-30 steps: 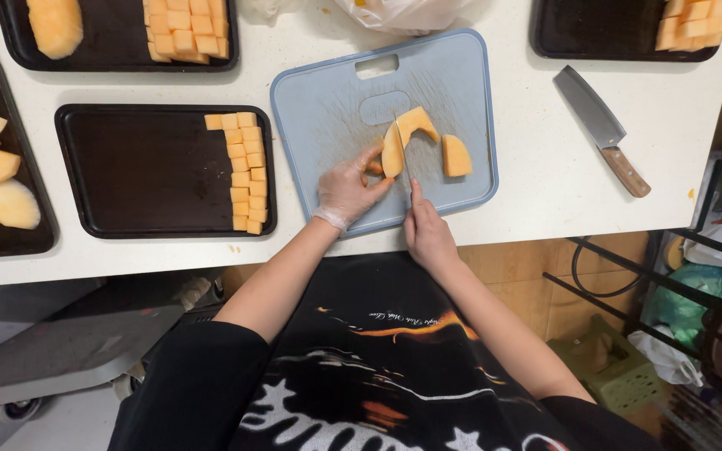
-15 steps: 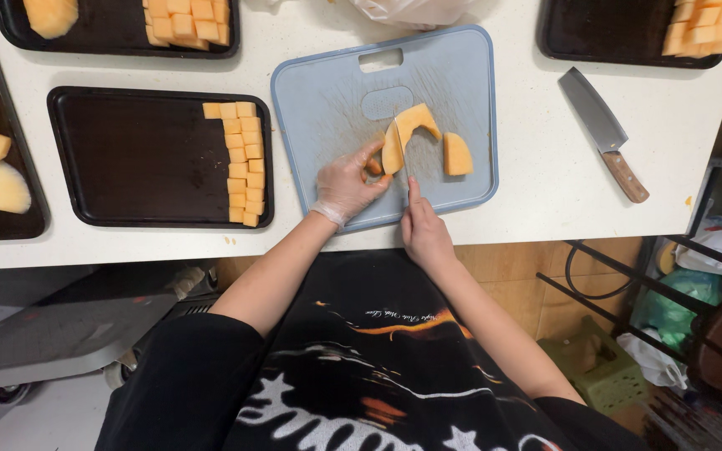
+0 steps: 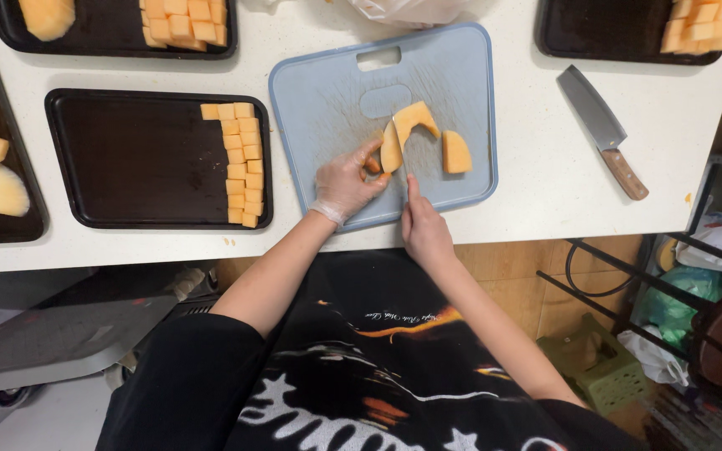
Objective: The person cuts rind off melon wedges on a cutting board, slices the flesh into cubes, and places the cubes onto black trays, dropping rind scraps into a plastic bag. They repeat this for successive wedges, filling trays with cubed melon.
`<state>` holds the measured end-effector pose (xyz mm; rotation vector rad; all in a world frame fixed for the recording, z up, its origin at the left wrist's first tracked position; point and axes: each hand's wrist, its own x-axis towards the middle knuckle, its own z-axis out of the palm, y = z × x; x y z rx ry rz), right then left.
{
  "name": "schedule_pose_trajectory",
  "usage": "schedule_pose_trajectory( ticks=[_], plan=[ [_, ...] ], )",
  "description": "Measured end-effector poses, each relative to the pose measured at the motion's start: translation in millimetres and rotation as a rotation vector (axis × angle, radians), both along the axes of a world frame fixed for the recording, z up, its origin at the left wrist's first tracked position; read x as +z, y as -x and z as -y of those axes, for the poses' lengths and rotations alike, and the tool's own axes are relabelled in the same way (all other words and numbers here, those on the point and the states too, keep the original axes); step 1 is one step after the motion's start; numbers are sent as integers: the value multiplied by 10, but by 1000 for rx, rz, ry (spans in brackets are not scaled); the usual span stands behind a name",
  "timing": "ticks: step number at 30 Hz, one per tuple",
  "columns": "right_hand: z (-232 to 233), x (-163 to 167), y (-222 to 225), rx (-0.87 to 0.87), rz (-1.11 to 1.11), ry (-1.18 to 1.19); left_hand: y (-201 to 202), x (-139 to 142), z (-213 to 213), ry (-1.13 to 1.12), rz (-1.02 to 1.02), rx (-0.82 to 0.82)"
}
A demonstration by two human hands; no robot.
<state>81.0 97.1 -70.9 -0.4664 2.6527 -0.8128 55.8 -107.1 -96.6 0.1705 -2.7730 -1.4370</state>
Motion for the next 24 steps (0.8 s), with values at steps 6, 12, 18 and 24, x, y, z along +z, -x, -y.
schedule_pose_trajectory(
  ticks=[6, 12, 18, 24],
  plan=[
    [8, 142, 46, -17, 91, 28, 3, -13, 5, -4, 37, 35],
    [-376, 608, -176, -51, 249, 52, 50, -72, 21, -161, 31, 212],
    [-758, 992, -48, -150, 540, -3, 228, 138, 49, 127, -230, 118],
    [-903, 1027, 141, -352, 567, 133, 1070, 315, -175, 464, -83, -352]
  ],
)
